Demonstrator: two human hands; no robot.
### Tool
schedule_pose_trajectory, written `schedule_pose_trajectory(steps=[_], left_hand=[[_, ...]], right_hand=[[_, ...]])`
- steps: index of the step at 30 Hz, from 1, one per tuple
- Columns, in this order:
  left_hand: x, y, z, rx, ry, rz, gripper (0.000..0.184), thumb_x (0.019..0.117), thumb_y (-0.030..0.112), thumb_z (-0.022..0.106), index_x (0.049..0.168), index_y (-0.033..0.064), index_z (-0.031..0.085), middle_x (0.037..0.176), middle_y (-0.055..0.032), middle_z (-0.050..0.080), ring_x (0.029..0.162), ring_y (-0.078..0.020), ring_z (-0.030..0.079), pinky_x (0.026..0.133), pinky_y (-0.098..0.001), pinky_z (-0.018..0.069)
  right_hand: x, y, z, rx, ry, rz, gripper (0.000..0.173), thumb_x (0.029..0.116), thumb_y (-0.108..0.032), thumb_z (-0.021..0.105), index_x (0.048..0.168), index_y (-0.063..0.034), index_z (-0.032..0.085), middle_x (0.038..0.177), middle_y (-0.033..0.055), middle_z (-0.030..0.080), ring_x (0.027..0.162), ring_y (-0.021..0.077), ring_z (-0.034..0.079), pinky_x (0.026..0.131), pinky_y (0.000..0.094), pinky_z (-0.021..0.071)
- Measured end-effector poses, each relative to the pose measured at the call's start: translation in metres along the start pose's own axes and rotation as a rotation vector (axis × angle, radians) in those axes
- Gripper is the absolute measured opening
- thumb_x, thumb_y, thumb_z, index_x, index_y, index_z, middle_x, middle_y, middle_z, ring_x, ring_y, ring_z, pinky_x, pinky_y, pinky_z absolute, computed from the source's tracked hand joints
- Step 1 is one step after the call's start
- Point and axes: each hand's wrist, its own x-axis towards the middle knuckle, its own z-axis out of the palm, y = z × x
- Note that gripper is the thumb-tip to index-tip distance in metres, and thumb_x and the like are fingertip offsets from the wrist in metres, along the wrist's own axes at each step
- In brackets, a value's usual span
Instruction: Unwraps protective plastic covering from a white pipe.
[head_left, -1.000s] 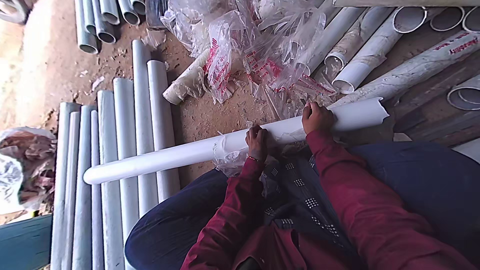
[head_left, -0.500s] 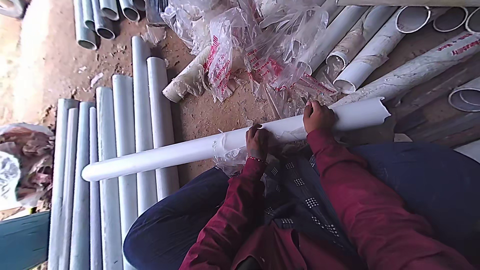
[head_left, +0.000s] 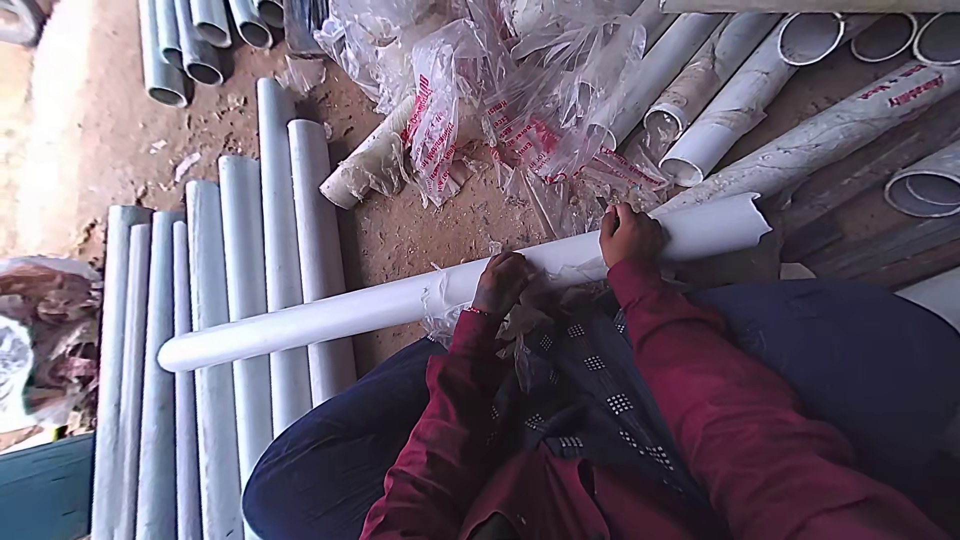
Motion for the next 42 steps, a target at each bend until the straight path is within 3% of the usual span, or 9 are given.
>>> schedule_pose_trajectory(steps=[2,5,9,15,25,32,35,37,42], left_hand=[[-0.002,-0.003,0.006,0.000,0.100,-0.007,0.042,0.0879,0.014,0.077,0.120,-0.0098,0.065,0.123,-0.0249,0.068,0.120,-0.0361,0.064,0.106,-0.0491,0.0496],[-0.001,-0.002,0.015,0.255,0.090,-0.013,0.071,0.0851,0.033,0.081,0.142,-0.0027,0.057,0.146,-0.0221,0.057,0.141,-0.0402,0.049,0.119,-0.0573,0.0329],[-0.001,0.004,0.030,0.488,0.032,0.063,0.038,0.0983,0.030,0.066,0.135,0.0224,0.070,0.146,-0.0033,0.062,0.142,-0.0357,0.050,0.116,-0.0670,0.0292],[-0.012,-0.012,0.051,0.408,0.294,0.276,0.028,0.0948,0.002,0.062,0.114,0.0105,0.080,0.124,-0.0074,0.075,0.123,-0.0307,0.068,0.108,-0.0503,0.0493],[-0.060,-0.001,0.057,0.352,0.239,0.263,0.026,0.0953,-0.001,0.059,0.112,0.0022,0.079,0.117,-0.0144,0.076,0.113,-0.0329,0.073,0.104,-0.0463,0.0536],[-0.087,0.025,0.035,0.248,0.166,0.124,0.025,0.0929,-0.006,0.061,0.111,-0.0027,0.077,0.120,-0.0177,0.075,0.119,-0.0371,0.069,0.108,-0.0493,0.0509],[-0.111,0.041,0.025,0.264,0.107,0.057,0.029,0.0948,-0.004,0.060,0.120,-0.0028,0.074,0.123,-0.0194,0.073,0.110,-0.0356,0.074,0.095,-0.0484,0.0589],[-0.135,0.052,0.020,0.263,0.065,0.103,0.024,0.0955,0.000,0.061,0.115,-0.0014,0.075,0.101,-0.0180,0.078,0.089,-0.0307,0.078,0.081,-0.0456,0.0626],[-0.132,0.050,-0.037,0.420,0.295,0.104,0.031,0.0941,0.016,0.068,0.121,0.0022,0.074,0.114,-0.0156,0.076,0.119,-0.0360,0.069,0.102,-0.0482,0.0546]], right_hand=[[0.002,-0.001,0.000,0.002,-0.015,0.007,0.040,0.1066,-0.023,0.045,0.098,0.0057,0.070,0.085,0.0268,0.072,0.088,0.0464,0.072,0.077,0.0598,0.0503],[0.003,-0.001,0.000,-0.003,-0.021,0.012,0.041,0.1071,-0.024,0.044,0.097,0.0060,0.070,0.086,0.0267,0.073,0.089,0.0466,0.072,0.078,0.0596,0.0505],[0.003,-0.002,0.000,-0.008,-0.022,0.015,0.040,0.1072,-0.023,0.044,0.099,0.0052,0.071,0.087,0.0262,0.073,0.089,0.0460,0.072,0.079,0.0594,0.0504],[-0.003,-0.002,0.006,-0.028,0.018,0.015,0.040,0.1059,-0.024,0.044,0.097,0.0041,0.071,0.085,0.0239,0.073,0.088,0.0441,0.071,0.078,0.0577,0.0487],[0.004,-0.003,0.003,0.008,-0.009,0.020,0.039,0.1061,-0.023,0.044,0.097,0.0047,0.071,0.085,0.0245,0.073,0.087,0.0439,0.072,0.077,0.0580,0.0494],[0.046,-0.028,-0.005,-0.031,-0.334,0.197,0.045,0.1106,-0.029,0.038,0.119,0.0037,0.068,0.110,0.0301,0.072,0.109,0.0485,0.069,0.088,0.0645,0.0496],[0.050,-0.028,-0.002,0.027,-0.283,0.160,0.044,0.1110,-0.028,0.039,0.119,0.0055,0.067,0.108,0.0327,0.071,0.107,0.0517,0.068,0.086,0.0675,0.0496],[0.053,-0.026,-0.004,0.104,-0.238,0.113,0.043,0.1109,-0.026,0.041,0.124,0.0063,0.066,0.112,0.0337,0.070,0.109,0.0512,0.068,0.092,0.0666,0.0488],[0.052,-0.028,-0.011,0.349,-0.044,0.040,0.043,0.1111,-0.020,0.039,0.132,0.0108,0.061,0.118,0.0336,0.069,0.112,0.0491,0.067,0.099,0.0619,0.0469]])
